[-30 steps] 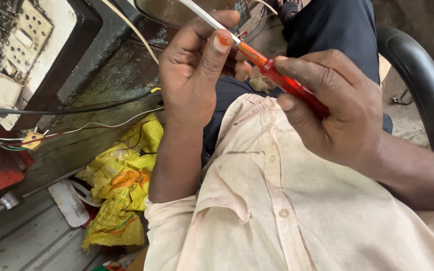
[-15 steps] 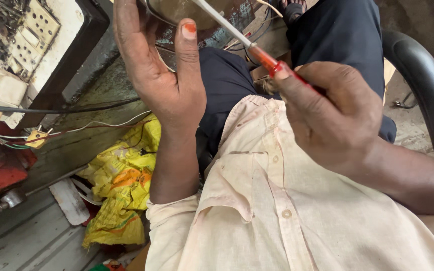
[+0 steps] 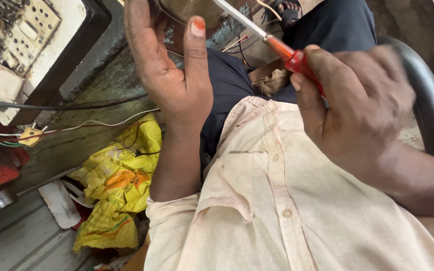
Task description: The person tests a table fan by turning it on and off, then uses a screwdriver to remove the base cover and access the internal wiring. They manipulate wires and components inside the base while the fan remains on the workbench.
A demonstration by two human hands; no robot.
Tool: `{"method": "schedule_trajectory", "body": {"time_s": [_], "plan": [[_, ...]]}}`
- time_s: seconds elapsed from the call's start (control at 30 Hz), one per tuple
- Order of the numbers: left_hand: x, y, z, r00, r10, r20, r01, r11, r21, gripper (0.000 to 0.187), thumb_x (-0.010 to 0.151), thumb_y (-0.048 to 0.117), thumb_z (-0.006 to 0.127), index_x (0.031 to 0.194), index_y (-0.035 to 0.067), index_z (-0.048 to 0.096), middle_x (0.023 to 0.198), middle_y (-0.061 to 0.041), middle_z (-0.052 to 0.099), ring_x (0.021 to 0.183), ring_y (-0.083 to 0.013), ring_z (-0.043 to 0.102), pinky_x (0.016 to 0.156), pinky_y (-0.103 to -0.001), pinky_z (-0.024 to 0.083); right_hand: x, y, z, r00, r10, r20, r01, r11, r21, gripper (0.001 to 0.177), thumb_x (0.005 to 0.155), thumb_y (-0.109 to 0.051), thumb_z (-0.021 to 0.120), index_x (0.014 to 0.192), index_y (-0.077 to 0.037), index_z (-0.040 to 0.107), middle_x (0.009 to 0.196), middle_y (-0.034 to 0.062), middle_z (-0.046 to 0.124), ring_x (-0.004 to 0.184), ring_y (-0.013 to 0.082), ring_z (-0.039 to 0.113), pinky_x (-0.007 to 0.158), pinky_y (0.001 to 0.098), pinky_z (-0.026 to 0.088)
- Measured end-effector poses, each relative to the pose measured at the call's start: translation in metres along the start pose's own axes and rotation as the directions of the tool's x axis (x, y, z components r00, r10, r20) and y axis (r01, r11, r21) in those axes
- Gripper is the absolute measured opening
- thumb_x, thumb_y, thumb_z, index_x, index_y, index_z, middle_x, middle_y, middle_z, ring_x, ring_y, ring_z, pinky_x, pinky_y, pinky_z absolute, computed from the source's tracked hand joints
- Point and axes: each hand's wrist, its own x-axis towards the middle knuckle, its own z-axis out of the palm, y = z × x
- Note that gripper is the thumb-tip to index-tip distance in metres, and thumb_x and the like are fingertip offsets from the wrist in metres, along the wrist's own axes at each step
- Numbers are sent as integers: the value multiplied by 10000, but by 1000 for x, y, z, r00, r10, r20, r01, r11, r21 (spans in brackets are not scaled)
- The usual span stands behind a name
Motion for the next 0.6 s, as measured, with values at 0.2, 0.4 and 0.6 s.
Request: {"method": "schedule_trajectory", "body": {"time_s": [0.2, 0.4, 0.6], "plan": [[-1, -1, 3, 999, 33, -7, -32, 997, 64, 587, 1224, 43, 699, 1639, 63, 284, 1571, -46, 374, 1441, -132, 423, 1251, -239, 344, -9, -6, 6, 995, 91, 35, -91, 996, -2, 200, 1034, -104, 802, 1128, 3, 661, 954, 105, 644, 776, 223, 617, 646, 369, 487], [-2, 1, 3, 1000, 3, 1, -3, 998, 63, 620, 1179, 49, 714, 1618, 28, 276, 1610, -96, 328, 1477, -174, 375, 1261, -268, 305, -28, 0, 6, 984, 144, 107, -158, 978, 134, 240, 1140, -87, 626, 1312, 56, 540, 1124, 117, 623, 922, 210, 662, 787, 294, 543], [1, 11, 6, 999, -52, -14, 53, 996, 73, 624, 1133, 87, 724, 1591, 6, 308, 1635, -138, 340, 1431, -211, 428, 1214, -289, 361, -24, -3, 2, 981, 129, 147, -140, 988, 64, 148, 1130, -3, 612, 1273, 34, 611, 1077, 107, 685, 886, 215, 654, 792, 317, 526]]}}
